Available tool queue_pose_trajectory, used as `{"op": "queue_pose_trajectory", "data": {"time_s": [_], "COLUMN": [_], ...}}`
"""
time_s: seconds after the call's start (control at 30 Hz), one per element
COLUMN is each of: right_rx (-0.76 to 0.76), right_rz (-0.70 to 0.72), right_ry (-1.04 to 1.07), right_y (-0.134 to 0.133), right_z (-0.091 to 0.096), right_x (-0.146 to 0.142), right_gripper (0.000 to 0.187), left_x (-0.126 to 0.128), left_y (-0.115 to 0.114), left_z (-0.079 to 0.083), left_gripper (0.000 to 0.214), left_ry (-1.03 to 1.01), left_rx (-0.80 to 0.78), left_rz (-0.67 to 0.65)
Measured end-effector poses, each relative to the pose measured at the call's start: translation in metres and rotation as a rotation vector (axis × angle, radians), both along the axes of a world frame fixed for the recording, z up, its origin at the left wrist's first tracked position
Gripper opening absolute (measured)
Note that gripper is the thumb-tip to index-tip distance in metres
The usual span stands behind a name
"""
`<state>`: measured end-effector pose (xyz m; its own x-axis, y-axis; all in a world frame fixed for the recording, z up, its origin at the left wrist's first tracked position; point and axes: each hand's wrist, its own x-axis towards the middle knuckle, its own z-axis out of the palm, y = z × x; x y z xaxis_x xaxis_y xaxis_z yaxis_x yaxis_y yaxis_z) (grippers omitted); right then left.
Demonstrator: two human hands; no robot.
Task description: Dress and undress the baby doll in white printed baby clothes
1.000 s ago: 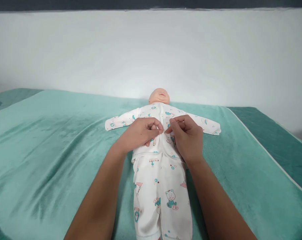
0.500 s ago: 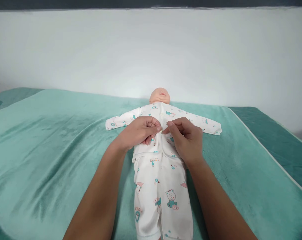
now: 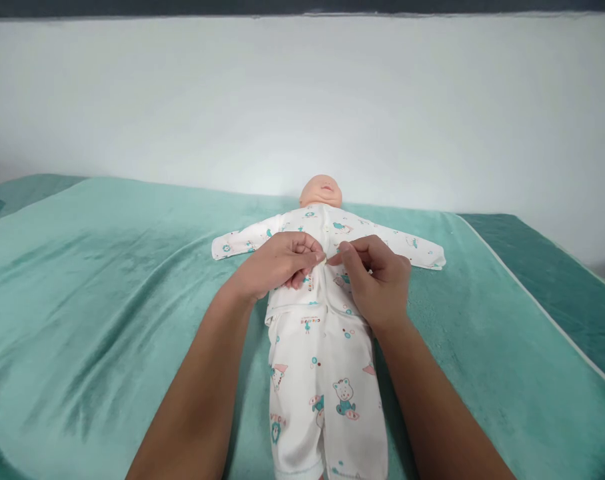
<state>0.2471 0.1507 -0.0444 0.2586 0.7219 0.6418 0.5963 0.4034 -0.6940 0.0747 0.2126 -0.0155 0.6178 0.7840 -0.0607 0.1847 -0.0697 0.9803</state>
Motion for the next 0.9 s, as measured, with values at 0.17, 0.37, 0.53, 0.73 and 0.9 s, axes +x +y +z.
{"op": "queue_pose_trajectory", "data": {"time_s": [0.17, 0.37, 0.53, 0.73, 0.9], "right_rx": [-0.013, -0.053, -0.088, -0.05, 0.073], "right_rz": [0.027, 0.071, 0.112, 0.016, -0.021], "right_ry": [-0.036, -0.037, 0.114, 0.205, 0.177], "right_y": [-0.001, -0.001, 0.002, 0.005, 0.009], "right_z": [0.002, 0.003, 0.003, -0.001, -0.003], "right_x": [-0.001, -0.001, 0.0, 0.0, 0.003], "right_gripper": [0.025, 0.029, 0.03, 0.028, 0.016], "left_x": [0.0, 0.002, 0.005, 0.009, 0.017], "left_y": [-0.001, -0.004, -0.006, -0.005, 0.001], "left_z": [0.002, 0.004, 0.004, -0.001, -0.013], "left_gripper": [0.01, 0.013, 0.007, 0.007, 0.009], "left_ry": [0.014, 0.047, 0.059, 0.0, -0.12], "left_rx": [-0.002, 0.044, 0.086, 0.109, 0.329], "left_rz": [-0.004, 0.01, 0.049, 0.098, 0.352]}}
